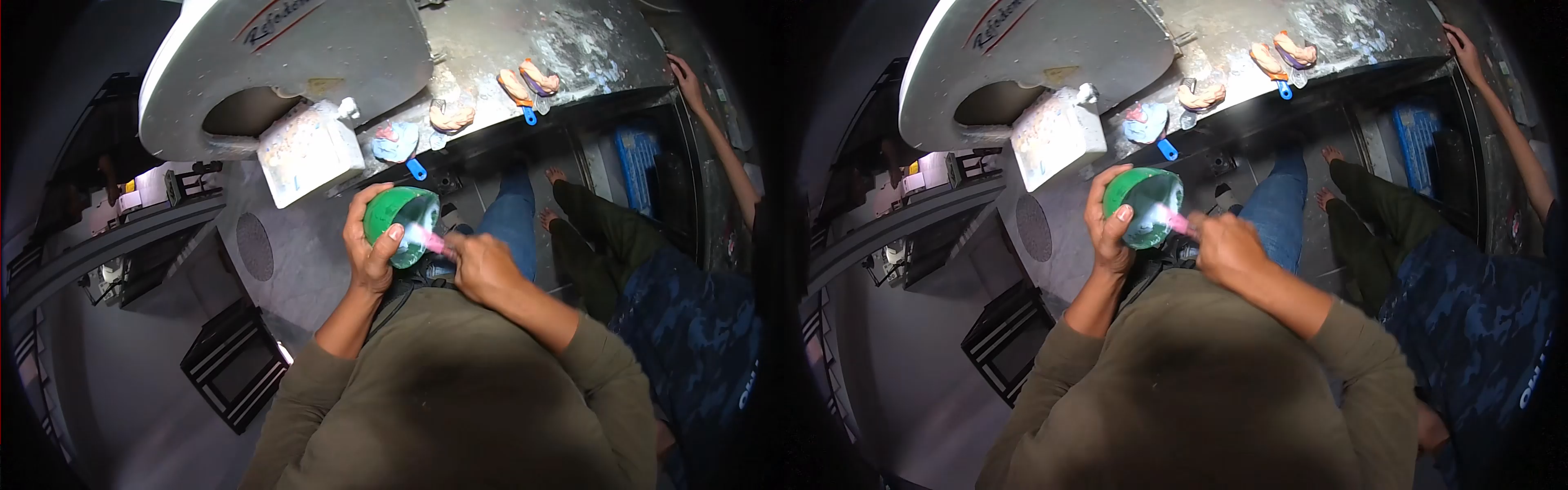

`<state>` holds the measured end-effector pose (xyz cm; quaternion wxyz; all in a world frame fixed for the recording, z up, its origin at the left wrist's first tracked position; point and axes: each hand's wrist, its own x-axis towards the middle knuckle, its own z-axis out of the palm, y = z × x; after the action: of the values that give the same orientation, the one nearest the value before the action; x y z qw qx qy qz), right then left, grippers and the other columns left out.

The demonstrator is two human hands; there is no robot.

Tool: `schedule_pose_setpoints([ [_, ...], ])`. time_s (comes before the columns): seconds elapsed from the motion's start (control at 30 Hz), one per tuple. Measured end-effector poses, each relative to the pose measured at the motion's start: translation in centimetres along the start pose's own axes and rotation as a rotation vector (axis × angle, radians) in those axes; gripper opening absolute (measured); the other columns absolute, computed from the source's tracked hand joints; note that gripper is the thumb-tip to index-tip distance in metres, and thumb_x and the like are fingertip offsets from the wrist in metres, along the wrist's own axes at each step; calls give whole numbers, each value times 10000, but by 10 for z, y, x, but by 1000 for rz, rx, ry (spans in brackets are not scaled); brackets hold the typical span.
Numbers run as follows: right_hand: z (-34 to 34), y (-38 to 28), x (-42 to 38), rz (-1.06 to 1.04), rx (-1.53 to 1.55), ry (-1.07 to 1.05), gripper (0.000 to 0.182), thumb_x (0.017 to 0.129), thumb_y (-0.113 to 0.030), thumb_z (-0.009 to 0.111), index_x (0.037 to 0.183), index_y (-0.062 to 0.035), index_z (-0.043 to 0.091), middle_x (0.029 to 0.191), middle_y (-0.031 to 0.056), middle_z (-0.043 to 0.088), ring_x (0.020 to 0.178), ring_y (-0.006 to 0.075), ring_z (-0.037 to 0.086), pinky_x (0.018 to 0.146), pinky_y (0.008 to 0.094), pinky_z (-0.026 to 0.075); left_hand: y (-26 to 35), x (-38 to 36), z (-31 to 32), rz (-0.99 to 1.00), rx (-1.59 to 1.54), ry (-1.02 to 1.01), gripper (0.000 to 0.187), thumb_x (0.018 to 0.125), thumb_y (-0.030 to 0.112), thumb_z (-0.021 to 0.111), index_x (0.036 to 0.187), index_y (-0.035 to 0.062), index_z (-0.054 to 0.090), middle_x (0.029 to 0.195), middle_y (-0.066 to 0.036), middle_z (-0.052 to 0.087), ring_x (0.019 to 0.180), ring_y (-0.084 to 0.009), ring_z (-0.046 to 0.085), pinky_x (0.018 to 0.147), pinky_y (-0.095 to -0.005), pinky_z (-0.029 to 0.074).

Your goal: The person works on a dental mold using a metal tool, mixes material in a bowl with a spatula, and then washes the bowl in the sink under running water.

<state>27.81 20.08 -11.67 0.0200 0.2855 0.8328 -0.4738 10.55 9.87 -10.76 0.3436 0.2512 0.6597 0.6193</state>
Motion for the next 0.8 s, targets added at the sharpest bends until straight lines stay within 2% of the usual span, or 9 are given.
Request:
schedule_pose_setpoints([
  [0.03, 1, -16, -4, 85, 97, -81, 166, 872, -58, 550, 990, -26, 662, 822, 266, 675, 755, 494, 642, 706, 576, 498, -3, 0, 0, 21, -76, 12, 662, 777, 344, 691, 1287, -47, 537, 1158, -134, 627, 1055, -203, 589, 966, -318, 439],
  [0.1, 1, -29, -8, 96, 147, -119, 180, 967, -114, 518, 975, -12, 665, 748, 211, 670, 698, 388, 669, 681, 498, 507, -7, 3, 2, 40, -100, 29, 673, 795, 357, 664, 1304, -54, 503, 1181, -142, 613, 1074, -207, 583, 983, -324, 435],
  [0.2, -8, -41, -11, 283, 810, -348, 283, 1043, -197, 533, 914, 24, 652, 668, 22, 593, 602, 95, 518, 579, 280, 430, -18, 5, 0, 129, -230, 77, 671, 903, 487, 509, 1321, -38, 488, 1233, -161, 597, 1146, -244, 576, 1015, -369, 445],
  [0.3, -32, -64, -10, 364, 890, -346, 300, 1049, -199, 530, 896, 26, 658, 679, 14, 611, 589, 85, 516, 563, 270, 419, -37, -3, -9, 14, -609, 289, 606, 907, 436, 529, 1310, -14, 484, 1203, -141, 596, 1121, -231, 585, 1015, -364, 445],
  [0.37, -30, -58, -5, 286, 723, -127, 286, 1039, -185, 545, 885, 22, 669, 658, 20, 624, 587, 70, 531, 548, 266, 429, -55, -11, -24, -58, -656, 409, 572, 948, 447, 484, 1305, 0, 491, 1204, -133, 604, 1128, -246, 602, 999, -395, 473],
  [0.47, -35, -57, 24, 281, 415, 167, 268, 981, -167, 601, 820, 34, 672, 600, 89, 641, 542, 125, 602, 527, 327, 456, -59, -20, -43, -91, -714, 452, 574, 965, 468, 480, 1302, 5, 516, 1210, -124, 616, 1124, -251, 613, 991, -406, 486],
  [0.5, -34, -55, 37, 248, 360, 261, 238, 962, -146, 601, 838, 45, 672, 645, 176, 671, 592, 267, 688, 568, 395, 497, -53, -21, -45, -103, -723, 487, 574, 971, 478, 479, 1299, 10, 530, 1215, -120, 621, 1123, -253, 615, 989, -408, 488],
  [0.57, -35, -58, 62, 167, -19, 378, 210, 936, -102, 590, 835, 66, 665, 695, 253, 668, 682, 406, 694, 631, 470, 525, -49, -23, -49, -116, -747, 533, 574, 977, 487, 479, 1297, 14, 544, 1219, -116, 626, 1123, -256, 618, 988, -409, 490],
  [0.8, -7, -63, 102, 43, -388, 377, 158, 873, -47, 557, 812, 66, 648, 750, 303, 663, 695, 475, 673, 671, 519, 553, -67, -37, -63, -138, -786, 579, 580, 982, 506, 463, 1307, 35, 552, 1238, -109, 625, 1149, -259, 609, 991, -421, 493],
])
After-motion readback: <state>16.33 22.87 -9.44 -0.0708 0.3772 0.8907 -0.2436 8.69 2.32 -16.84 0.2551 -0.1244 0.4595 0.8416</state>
